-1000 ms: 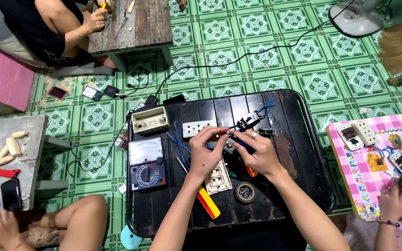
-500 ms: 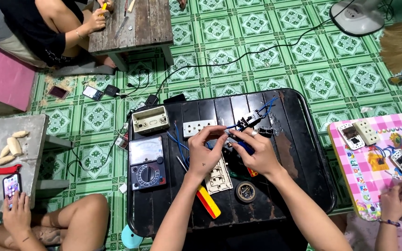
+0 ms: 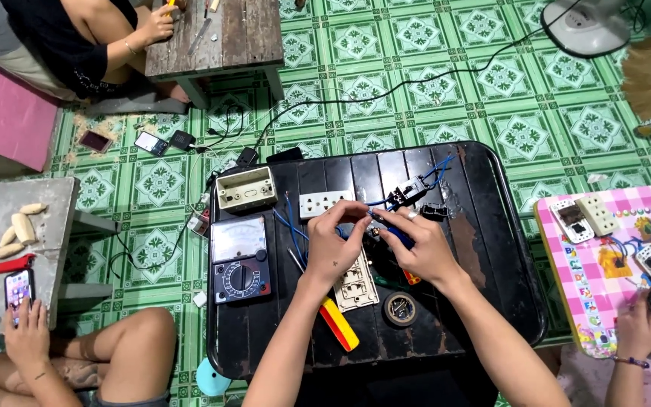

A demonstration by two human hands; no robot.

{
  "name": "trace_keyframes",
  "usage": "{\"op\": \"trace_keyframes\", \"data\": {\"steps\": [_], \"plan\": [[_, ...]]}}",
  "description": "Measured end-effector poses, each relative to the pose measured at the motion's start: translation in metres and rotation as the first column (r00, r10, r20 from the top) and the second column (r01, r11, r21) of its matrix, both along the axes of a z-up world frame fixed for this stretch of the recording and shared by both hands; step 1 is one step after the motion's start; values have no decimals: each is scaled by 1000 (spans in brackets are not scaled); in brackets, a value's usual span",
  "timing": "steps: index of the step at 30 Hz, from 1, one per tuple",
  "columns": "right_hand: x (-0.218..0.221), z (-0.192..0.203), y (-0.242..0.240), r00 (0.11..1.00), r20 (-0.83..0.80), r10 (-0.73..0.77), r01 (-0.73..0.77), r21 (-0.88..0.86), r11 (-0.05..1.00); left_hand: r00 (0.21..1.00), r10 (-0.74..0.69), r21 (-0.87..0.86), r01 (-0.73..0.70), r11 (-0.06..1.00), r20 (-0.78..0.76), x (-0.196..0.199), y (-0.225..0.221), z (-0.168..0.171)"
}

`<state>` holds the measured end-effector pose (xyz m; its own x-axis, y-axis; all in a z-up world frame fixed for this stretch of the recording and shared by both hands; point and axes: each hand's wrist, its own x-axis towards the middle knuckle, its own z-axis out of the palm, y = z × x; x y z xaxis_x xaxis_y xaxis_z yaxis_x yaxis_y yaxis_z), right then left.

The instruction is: The person assembles and wires an electrical power strip or box, including stripping wires and connecting them to outlets.

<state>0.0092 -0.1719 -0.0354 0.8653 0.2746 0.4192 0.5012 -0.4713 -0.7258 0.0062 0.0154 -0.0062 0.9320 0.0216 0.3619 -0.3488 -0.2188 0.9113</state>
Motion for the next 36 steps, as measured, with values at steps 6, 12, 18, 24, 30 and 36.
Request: {"op": "trace_keyframes", "data": {"steps": [6,12,18,24,30,36], "plan": [[2,42,0,989,-137,60,-74,-101,992,982,-57,101,76,992,-180,4,7,-2],[24,68,13,771,-633,-69,-275,-429,860,938,-20,331,143,933,-347,3,15,1],[51,92,29,558,-816,-152,-476,-464,747,906,-57,370,228,900,-420,4,18,-8],[64,66,38,376,-884,-279,-486,-444,753,909,-69,446,267,855,-412,7,14,-23],[74,42,29,342,-879,-333,-475,-468,745,950,-64,541,229,809,-306,8,8,-38],[70,55,31,290,-899,-328,-482,-433,762,961,-110,550,237,801,-254,10,9,-41]]}}
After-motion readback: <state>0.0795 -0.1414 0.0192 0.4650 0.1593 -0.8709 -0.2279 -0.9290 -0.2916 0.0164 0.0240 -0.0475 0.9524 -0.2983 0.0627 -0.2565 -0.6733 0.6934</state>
